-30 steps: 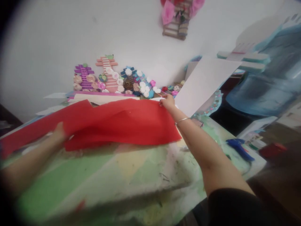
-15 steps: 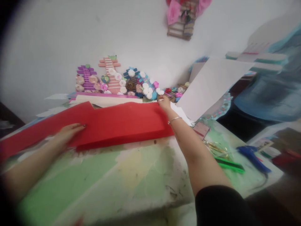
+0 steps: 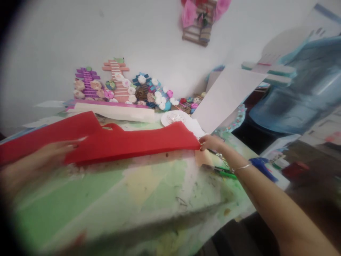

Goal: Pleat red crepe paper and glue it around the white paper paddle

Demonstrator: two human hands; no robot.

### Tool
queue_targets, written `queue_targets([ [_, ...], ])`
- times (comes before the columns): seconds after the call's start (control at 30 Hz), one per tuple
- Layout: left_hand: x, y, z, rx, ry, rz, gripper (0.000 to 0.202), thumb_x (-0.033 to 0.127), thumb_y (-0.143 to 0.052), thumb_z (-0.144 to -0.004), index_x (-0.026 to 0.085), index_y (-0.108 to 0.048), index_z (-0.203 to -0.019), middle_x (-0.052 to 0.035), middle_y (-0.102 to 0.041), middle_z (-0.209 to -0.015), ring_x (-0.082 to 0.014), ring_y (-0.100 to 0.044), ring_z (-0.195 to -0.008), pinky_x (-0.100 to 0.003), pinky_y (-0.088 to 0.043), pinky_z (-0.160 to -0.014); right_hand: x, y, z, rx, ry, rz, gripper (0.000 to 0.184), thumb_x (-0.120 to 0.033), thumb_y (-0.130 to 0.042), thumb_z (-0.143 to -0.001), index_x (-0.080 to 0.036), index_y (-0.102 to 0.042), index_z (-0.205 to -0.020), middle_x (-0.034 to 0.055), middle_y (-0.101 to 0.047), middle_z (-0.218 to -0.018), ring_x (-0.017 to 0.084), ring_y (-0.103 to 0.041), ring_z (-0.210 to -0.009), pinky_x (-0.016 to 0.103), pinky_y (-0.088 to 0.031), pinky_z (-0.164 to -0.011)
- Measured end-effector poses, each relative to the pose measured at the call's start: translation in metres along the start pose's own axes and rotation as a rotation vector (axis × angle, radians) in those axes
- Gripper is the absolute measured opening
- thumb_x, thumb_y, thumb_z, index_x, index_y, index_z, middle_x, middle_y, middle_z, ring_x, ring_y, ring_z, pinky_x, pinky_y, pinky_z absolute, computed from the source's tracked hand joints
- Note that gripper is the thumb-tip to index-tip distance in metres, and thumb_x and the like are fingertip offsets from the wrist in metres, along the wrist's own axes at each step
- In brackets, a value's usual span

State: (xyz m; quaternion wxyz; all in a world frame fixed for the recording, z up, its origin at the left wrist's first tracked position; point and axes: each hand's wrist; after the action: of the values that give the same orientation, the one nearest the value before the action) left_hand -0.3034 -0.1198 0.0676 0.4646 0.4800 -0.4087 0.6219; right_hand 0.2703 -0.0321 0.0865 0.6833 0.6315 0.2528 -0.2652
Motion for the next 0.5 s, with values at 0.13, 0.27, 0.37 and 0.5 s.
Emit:
queue_targets([
  [0.13,-0.013,-0.001,0.001,-0.025,0.062,-0.028,0.044,0.014,-0.086,-0.050,0.011,-0.072,-0.091,-0.0076,-0.076,-0.083,-0.0226,-0.073,-0.070,-0.027,-0.062,-0.059,0.010,-0.015,0.011,-0.063,0.061,-0.031,0.030,-0.012,-0.076,-0.044,-0.018,-0.075,-0.073,-0.0011,-0.071,-0.070,0.024,-0.065,-0.080,0.028,-0.050,-0.074],
  [0.27,-0.015,-0.006,-0.005,0.014,0.039,0.034,0.032,0.002,-0.074,-0.063,0.007,-0.070,-0.095,-0.0095,-0.075,-0.078,-0.0197,-0.072,-0.064,-0.026,-0.062,-0.056,0.011,-0.027,0.003,-0.027,0.098,-0.145,0.021,-0.020,-0.072,-0.054,-0.015,-0.075,-0.074,0.0023,-0.072,-0.070,0.021,-0.064,-0.078,0.028,-0.050,-0.075],
  [0.37,-0.005,-0.012,-0.013,0.062,-0.011,0.068,0.026,0.000,-0.066,-0.073,0.007,-0.069,-0.097,-0.0088,-0.075,-0.079,-0.0171,-0.071,-0.065,-0.023,-0.060,-0.055,0.007,-0.035,-0.007,0.030,0.101,-0.248,0.021,-0.026,-0.071,-0.061,-0.014,-0.074,-0.079,0.0052,-0.073,-0.075,0.019,-0.064,-0.078,0.027,-0.051,-0.073],
  [0.5,0.010,-0.015,-0.035,0.142,-0.102,0.125,0.026,-0.002,-0.062,-0.077,0.006,-0.067,-0.101,-0.0067,-0.074,-0.076,-0.0138,-0.069,-0.063,-0.020,-0.059,-0.058,0.001,-0.042,-0.019,0.089,0.079,-0.362,0.021,-0.027,-0.069,-0.070,-0.013,-0.071,-0.085,0.0072,-0.073,-0.080,0.016,-0.065,-0.074,0.026,-0.053,-0.070],
])
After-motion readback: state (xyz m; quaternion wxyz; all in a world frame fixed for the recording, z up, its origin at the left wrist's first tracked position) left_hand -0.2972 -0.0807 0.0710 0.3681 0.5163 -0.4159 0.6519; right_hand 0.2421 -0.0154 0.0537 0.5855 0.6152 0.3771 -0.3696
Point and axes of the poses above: each hand's wrist, its own z-axis away from the middle knuckle, its own y-axis out of the back of the hand, x = y × z
